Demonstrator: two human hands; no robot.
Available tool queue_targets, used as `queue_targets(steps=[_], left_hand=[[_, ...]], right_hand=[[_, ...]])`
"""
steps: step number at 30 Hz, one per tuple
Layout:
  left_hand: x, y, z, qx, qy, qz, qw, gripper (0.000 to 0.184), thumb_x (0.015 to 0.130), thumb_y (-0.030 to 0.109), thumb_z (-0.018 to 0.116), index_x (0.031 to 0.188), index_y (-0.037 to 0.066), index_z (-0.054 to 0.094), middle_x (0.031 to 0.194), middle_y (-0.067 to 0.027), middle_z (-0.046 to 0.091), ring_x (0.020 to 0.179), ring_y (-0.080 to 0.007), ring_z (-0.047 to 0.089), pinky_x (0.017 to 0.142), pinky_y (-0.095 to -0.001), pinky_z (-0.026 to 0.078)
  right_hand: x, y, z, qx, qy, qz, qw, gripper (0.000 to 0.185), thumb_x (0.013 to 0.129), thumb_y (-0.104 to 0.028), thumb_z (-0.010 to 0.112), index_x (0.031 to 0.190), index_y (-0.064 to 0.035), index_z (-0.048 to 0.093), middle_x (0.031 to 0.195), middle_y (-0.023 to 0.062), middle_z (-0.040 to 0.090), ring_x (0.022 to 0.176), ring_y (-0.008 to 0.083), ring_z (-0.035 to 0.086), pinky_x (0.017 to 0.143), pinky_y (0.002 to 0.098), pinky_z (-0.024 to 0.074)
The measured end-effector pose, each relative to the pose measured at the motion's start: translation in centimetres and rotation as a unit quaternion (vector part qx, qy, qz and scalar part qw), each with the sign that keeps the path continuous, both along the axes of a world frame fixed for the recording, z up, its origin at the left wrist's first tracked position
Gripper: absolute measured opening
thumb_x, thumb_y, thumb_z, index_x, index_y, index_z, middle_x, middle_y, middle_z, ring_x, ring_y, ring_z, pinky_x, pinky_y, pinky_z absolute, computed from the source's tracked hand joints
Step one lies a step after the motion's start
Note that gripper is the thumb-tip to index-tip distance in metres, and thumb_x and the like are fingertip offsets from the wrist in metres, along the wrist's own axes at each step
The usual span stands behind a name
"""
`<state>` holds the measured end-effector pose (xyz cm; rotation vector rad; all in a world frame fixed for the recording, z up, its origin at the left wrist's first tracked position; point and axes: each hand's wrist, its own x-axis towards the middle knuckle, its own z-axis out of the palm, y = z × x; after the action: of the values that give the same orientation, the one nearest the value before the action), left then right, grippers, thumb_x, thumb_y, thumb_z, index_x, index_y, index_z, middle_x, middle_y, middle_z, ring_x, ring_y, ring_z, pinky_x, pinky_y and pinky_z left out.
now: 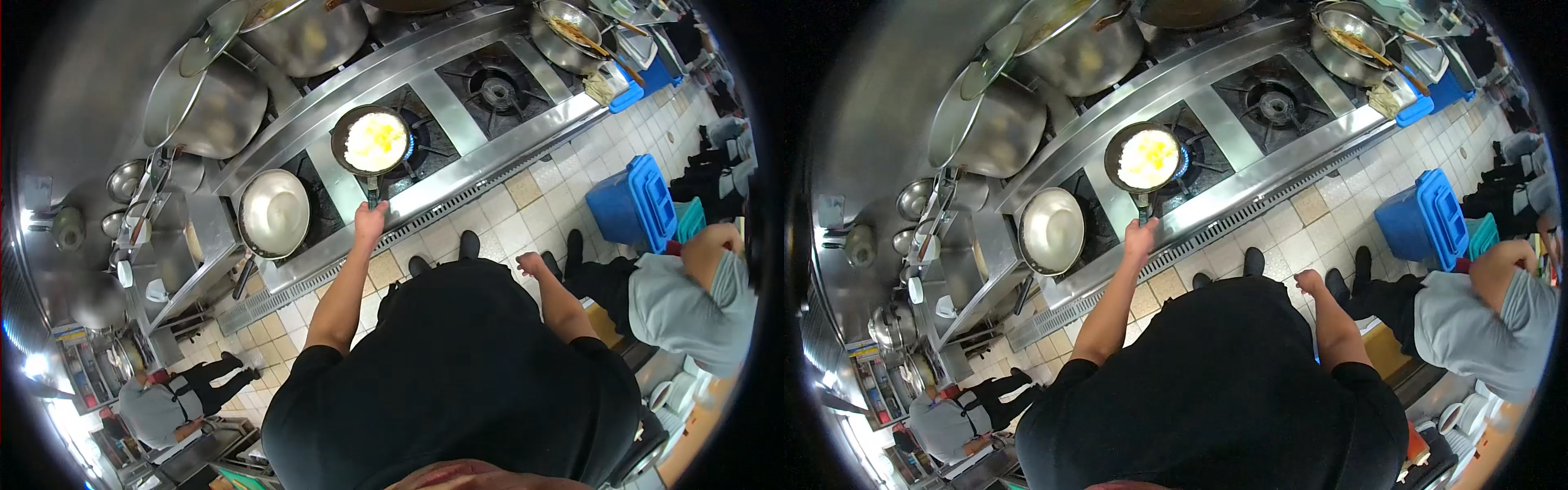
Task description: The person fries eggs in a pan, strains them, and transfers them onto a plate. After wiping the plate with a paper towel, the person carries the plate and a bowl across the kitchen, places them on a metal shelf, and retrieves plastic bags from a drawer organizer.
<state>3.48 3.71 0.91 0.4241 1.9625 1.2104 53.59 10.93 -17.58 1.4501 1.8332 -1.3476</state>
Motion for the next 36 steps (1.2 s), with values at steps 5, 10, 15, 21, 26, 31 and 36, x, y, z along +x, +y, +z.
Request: queue_targets(steps=[5, 10, 15, 21, 26, 31, 36], left_hand=[[-0.7, -0.1, -2.2, -0.004, 0.034, -0.003, 0.999, 0.023, 0.083, 0.014, 0.068, 0.081, 0.008, 0.046, 0.053, 0.0047, 0.043, 0.04, -0.0071, 0.035, 0.034, -0.0272, 0.025], [-0.2, 0.3, 0.7, -0.046, 0.039, -0.008, 0.998, 0.038, 0.077, 0.021, 0.072, 0.095, -0.008, 0.056, 0.087, -0.0165, 0.065, 0.076, -0.0207, 0.059, 0.071, -0.0336, 0.047], [-0.1, 0.2, 0.9, -0.033, 0.043, 0.005, 0.999, 0.026, 0.077, 0.017, 0.072, 0.087, -0.001, 0.057, 0.079, -0.0113, 0.066, 0.067, -0.0171, 0.057, 0.065, -0.0329, 0.046], [0.1, 0.2, 2.4, -0.004, 0.065, 0.008, 0.998, 0.024, 0.078, 0.019, 0.072, 0.084, 0.0, 0.058, 0.077, -0.0094, 0.066, 0.066, -0.0161, 0.057, 0.065, -0.0329, 0.046], [-0.4, 0.1, 2.0, -0.002, 0.093, -0.005, 0.996, 0.026, 0.084, 0.027, 0.068, 0.081, 0.004, 0.055, 0.067, -0.0025, 0.057, 0.057, -0.0117, 0.048, 0.054, -0.0304, 0.04], [0.8, 0.7, 2.4, 0.027, -0.134, 0.046, 0.989, 0.032, 0.093, 0.036, 0.056, 0.078, 0.008, 0.05, 0.056, 0.0017, 0.045, 0.042, -0.0093, 0.037, 0.036, -0.0277, 0.029], [2.9, 1.1, 1.0, 0.048, -0.162, 0.055, 0.984, 0.034, 0.095, 0.038, 0.053, 0.079, 0.008, 0.049, 0.052, 0.0015, 0.043, 0.037, -0.0099, 0.036, 0.032, -0.027, 0.026]], right_hand=[[-1.8, 0.5, 3.3, -0.01, 0.014, -0.105, 0.994, 0.036, 0.085, -0.028, 0.051, 0.099, 0.0014, 0.064, 0.088, 0.0111, 0.07, 0.057, 0.0188, 0.064, 0.045, 0.0318, 0.0475], [-2.6, 1.5, 2.1, -0.015, 0.04, -0.103, 0.994, 0.038, 0.084, -0.028, 0.051, 0.104, 0.0011, 0.064, 0.088, 0.0113, 0.07, 0.057, 0.019, 0.063, 0.045, 0.0322, 0.0461], [-3.8, 1.9, 4.3, -0.018, 0.027, -0.119, 0.992, 0.038, 0.085, -0.028, 0.051, 0.106, 0.001, 0.063, 0.089, 0.0112, 0.07, 0.057, 0.0191, 0.062, 0.046, 0.0326, 0.0457], [-2.1, 2.0, 0.8, -0.006, 0.014, -0.037, 0.999, 0.038, 0.085, -0.029, 0.051, 0.106, 0.0008, 0.063, 0.089, 0.011, 0.07, 0.058, 0.0189, 0.064, 0.046, 0.0331, 0.0476], [-0.8, 1.9, -1.7, 0.028, 0.028, 0.064, 0.997, 0.035, 0.089, -0.027, 0.046, 0.102, 0.0012, 0.063, 0.089, 0.0101, 0.07, 0.056, 0.0182, 0.065, 0.045, 0.0319, 0.0493], [-1.1, 1.9, -1.0, 0.021, 0.035, 0.013, 0.999, 0.035, 0.09, -0.026, 0.044, 0.1, 0.0023, 0.062, 0.087, 0.0095, 0.07, 0.055, 0.0181, 0.064, 0.045, 0.0315, 0.0494], [-1.7, 2.4, 0.4, -0.023, 0.012, -0.021, 0.999, 0.037, 0.09, -0.028, 0.047, 0.105, 0.0025, 0.06, 0.088, 0.0097, 0.07, 0.058, 0.0183, 0.063, 0.046, 0.0313, 0.048]])
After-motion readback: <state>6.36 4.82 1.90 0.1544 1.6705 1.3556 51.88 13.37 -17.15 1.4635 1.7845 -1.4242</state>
